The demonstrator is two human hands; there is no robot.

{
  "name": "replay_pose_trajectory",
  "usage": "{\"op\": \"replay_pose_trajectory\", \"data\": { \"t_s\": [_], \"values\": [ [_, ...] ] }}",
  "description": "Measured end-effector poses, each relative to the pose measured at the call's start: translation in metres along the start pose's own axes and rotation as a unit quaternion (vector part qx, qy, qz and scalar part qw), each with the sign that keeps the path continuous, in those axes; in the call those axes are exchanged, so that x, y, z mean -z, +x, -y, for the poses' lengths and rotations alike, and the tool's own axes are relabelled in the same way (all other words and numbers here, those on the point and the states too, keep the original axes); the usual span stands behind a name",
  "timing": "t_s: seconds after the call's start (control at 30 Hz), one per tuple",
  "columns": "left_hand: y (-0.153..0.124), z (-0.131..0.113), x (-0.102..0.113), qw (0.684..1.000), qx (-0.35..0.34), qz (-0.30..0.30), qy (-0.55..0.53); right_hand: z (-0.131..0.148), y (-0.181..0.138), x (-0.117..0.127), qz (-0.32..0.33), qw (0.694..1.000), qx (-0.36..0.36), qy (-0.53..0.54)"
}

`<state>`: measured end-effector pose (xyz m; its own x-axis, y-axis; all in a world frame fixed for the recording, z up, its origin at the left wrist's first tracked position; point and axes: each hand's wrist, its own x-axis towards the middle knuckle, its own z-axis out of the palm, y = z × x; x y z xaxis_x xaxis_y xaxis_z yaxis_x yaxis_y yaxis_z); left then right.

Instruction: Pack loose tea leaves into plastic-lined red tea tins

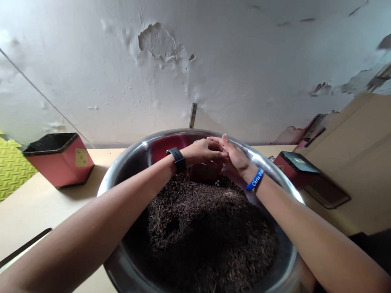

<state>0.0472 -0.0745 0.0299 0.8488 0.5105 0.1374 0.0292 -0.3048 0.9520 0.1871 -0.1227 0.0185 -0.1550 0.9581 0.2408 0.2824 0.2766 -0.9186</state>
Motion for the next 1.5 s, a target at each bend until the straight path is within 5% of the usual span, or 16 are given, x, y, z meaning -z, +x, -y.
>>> {"op": "replay_pose_trajectory", "data": {
  "t_s": [0.57, 0.93, 1.13, 1.3, 1.5],
  "values": [
    [0.0, -0.006, -0.004, 0.992, 0.001, -0.056, 0.11, -0.008, 0.003, 0.001, -0.051, 0.998, 0.001, 0.029],
    [0.002, 0.0, -0.004, 0.968, -0.012, -0.085, 0.234, -0.026, 0.014, 0.01, -0.109, 0.971, 0.1, -0.188],
    [-0.002, -0.014, -0.002, 0.969, -0.035, -0.099, 0.225, -0.032, 0.015, 0.016, -0.133, 0.968, 0.053, -0.205],
    [-0.003, -0.006, 0.027, 0.889, -0.068, -0.225, 0.394, -0.017, 0.011, 0.007, -0.075, 0.967, 0.1, -0.224],
    [-0.006, 0.032, 0.076, 0.828, 0.036, -0.296, 0.474, -0.003, 0.001, -0.005, -0.013, 0.948, 0.151, -0.281]
  ]
}}
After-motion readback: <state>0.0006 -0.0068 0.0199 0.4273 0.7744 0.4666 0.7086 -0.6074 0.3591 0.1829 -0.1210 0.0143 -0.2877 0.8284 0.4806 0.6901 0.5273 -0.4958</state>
